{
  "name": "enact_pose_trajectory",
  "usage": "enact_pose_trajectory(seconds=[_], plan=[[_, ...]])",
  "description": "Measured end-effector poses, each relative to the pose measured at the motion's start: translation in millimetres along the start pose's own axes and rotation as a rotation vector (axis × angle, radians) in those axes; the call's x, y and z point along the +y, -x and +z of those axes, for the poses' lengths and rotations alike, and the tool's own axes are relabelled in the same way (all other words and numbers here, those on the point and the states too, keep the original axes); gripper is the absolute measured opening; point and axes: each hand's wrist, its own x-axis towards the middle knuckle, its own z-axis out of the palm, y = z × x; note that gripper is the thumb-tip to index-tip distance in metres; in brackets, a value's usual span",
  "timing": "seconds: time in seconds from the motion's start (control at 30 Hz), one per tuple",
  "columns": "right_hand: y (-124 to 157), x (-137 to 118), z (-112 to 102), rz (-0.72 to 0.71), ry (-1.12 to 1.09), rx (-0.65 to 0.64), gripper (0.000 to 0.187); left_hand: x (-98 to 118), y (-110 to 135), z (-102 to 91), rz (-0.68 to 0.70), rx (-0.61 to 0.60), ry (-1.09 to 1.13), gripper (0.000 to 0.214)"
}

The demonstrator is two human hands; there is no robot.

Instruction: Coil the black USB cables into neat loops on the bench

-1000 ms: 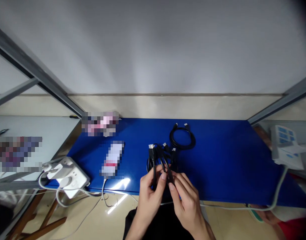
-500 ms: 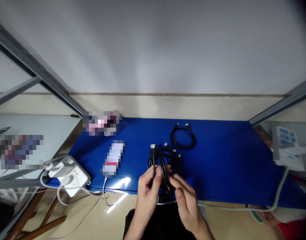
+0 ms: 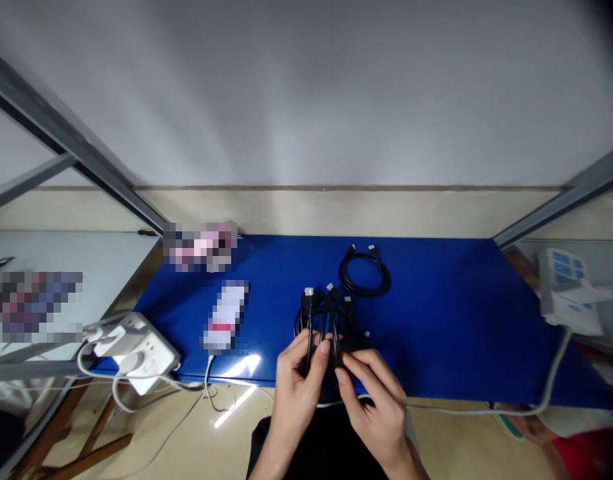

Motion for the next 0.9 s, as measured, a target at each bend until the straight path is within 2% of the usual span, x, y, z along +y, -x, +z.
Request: enact_pose_trajectory(seconds=[0.1, 0.23, 0.47, 0.53, 0.6, 0.7, 0.77, 0.83, 0.9], plan=[[1, -1, 1, -0.014, 0.008, 0.006, 0.027, -6, 1, 1.8, -0.061, 0.031, 0.052, 0.028], [0, -2, 3, -0.027, 0.009, -0.040, 0.026, -10, 5, 3.9, -0.079, 0.139, 0.155, 0.032], [-3, -3, -4, -0.023, -0.059, -0.122, 0.033, 4, 3, 3.2, -0.026, 0.099, -0.032, 0.020], [-2, -2, -3, 0.090, -0.200, -0.150, 0.033, 8, 4, 3.7, 0.060, 0.105, -0.078, 0.018], [-3, -2, 0, 0.295, -0.405, -0.150, 0.028, 10, 6, 4.5, 0.138, 0.065, -0.094, 0.018], [-9, -3, 6, 0.606, -0.698, -0.060, 0.015, 11, 11, 5.5, 0.188, 0.004, -0.079, 0.024], [-17, -6, 7, 0.692, -0.808, 0.023, 0.023, 10, 12, 4.3, 0.207, 0.039, -0.066, 0.024], [-28, -11, 3, 0.712, -0.903, 0.101, 0.034, 9, 12, 0.6, 0.198, 0.102, -0.052, 0.023], [-39, -17, -8, 0.771, -1.121, 0.163, 0.035, 7, 12, -5.4, 0.114, 0.126, -0.024, 0.024]])
